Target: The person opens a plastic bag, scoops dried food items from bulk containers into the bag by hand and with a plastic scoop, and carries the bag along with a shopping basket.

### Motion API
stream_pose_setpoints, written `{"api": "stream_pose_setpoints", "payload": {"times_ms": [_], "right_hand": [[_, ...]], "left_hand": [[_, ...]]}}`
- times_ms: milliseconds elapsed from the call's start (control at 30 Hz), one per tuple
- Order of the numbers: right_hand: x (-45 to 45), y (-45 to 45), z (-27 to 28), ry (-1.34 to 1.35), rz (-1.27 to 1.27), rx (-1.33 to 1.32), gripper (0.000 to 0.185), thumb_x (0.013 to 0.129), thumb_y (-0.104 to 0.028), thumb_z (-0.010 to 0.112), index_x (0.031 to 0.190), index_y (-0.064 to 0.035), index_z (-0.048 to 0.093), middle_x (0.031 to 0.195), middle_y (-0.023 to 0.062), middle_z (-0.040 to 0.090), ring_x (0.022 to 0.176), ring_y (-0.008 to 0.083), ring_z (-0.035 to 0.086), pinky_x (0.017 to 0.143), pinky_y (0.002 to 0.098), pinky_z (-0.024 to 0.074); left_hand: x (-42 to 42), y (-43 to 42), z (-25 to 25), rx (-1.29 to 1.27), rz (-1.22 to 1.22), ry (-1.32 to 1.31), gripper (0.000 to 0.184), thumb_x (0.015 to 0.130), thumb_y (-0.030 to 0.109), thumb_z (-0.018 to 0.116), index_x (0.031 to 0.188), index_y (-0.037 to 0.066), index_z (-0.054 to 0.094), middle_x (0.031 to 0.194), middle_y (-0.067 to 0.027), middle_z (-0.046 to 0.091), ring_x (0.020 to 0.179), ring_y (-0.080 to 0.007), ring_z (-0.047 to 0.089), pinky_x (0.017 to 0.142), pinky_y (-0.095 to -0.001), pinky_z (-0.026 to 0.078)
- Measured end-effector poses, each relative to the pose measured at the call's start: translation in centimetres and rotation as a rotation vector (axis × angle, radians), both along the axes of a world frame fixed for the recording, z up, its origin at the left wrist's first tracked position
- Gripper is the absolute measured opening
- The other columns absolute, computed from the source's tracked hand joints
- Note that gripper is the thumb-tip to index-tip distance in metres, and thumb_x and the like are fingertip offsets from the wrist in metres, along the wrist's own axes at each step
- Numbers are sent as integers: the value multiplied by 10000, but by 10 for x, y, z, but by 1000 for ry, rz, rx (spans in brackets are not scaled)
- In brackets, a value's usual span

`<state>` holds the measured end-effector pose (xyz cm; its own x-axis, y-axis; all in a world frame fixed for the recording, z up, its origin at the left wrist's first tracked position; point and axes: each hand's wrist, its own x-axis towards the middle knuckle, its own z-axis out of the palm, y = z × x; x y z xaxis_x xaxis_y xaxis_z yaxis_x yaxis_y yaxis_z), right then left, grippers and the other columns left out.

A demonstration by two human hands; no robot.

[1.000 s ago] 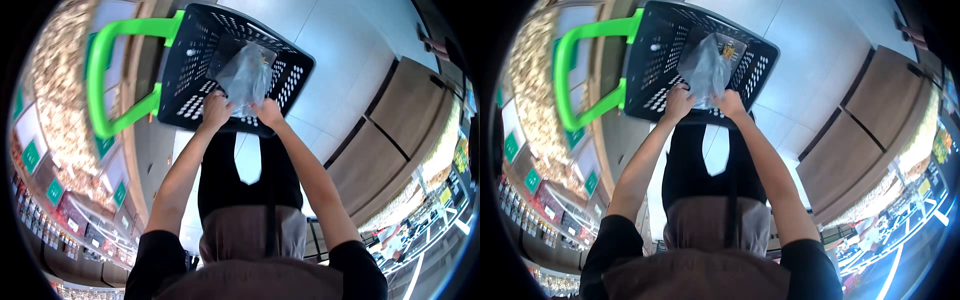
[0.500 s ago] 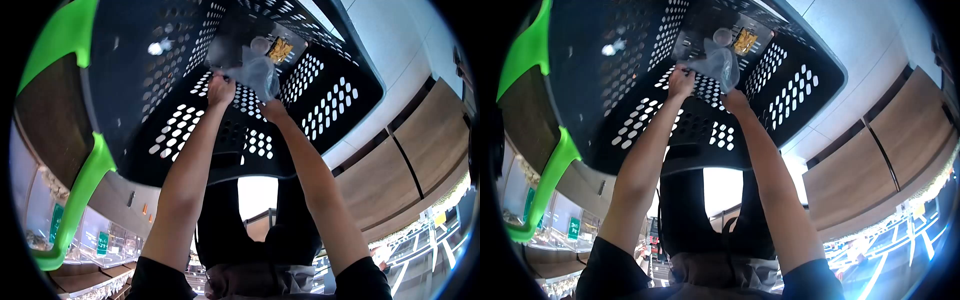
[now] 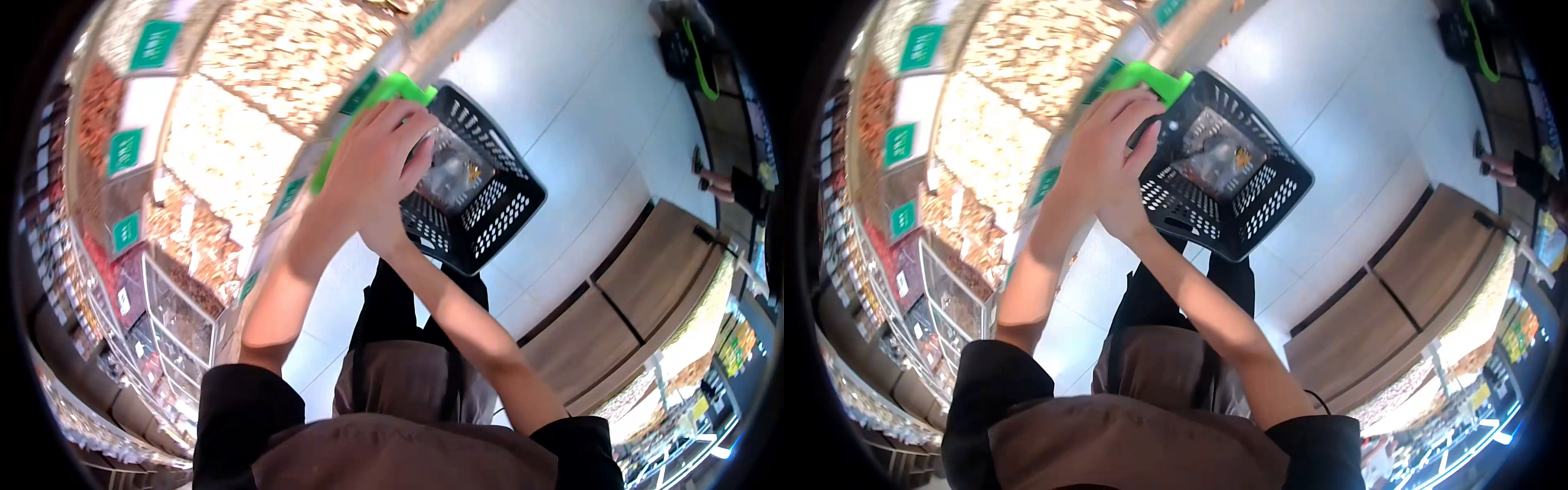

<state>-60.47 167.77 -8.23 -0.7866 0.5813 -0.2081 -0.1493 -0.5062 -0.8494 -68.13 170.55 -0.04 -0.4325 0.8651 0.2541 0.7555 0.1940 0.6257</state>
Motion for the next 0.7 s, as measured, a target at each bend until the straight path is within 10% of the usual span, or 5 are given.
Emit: {"api": "stream_pose_setpoints", "payload": {"times_ms": [100, 200, 267, 533, 700], "right_hand": [[-34, -33, -23, -8, -4, 242, 499, 898, -121, 629, 1333, 1, 416, 1303, 130, 515, 1202, 215, 504, 961, 319, 443], [-40, -34, -25, 196, -28, -593, 294, 978, -105, 549, 1248, -10, 480, 1105, 62, 579, 1013, 161, 573, 872, 306, 482], [-27, -25, -8, -216, 136, 284, 274, 942, -79, 571, 1194, 2, 503, 988, 33, 601, 883, 128, 581, 758, 282, 494], [150, -88, -8, -297, 617, 61, 247, 834, -36, 619, 1065, 14, 545, 854, 63, 609, 724, 138, 605, 633, 291, 504], [268, -98, -14, -416, 602, 330, 97, 872, -73, 562, 896, 13, 524, 702, 71, 607, 588, 161, 625, 524, 304, 504]], "left_hand": [[-31, 4, 16, -40, -97, 256, 192, 822, 99, 651, 1010, 64, 668, 1061, -74, 629, 1044, -261, 589, 915, -389, 464], [-48, 20, -7, -374, -295, 382, 185, 861, 138, 609, 1016, 68, 683, 1129, -58, 623, 1187, -239, 520, 1005, -394, 414], [-55, 9, -41, -347, -330, 353, 183, 859, 149, 603, 1001, 68, 684, 1125, -67, 622, 1199, -249, 509, 1001, -402, 417], [84, -116, -67, -219, 45, -143, 107, 759, 114, 683, 862, 85, 685, 1038, -84, 638, 1202, -302, 510, 1009, -425, 423], [205, -141, -52, -101, 259, -7, 61, 710, 93, 714, 756, 82, 675, 964, -93, 633, 1161, -360, 516, 983, -434, 440]]}}
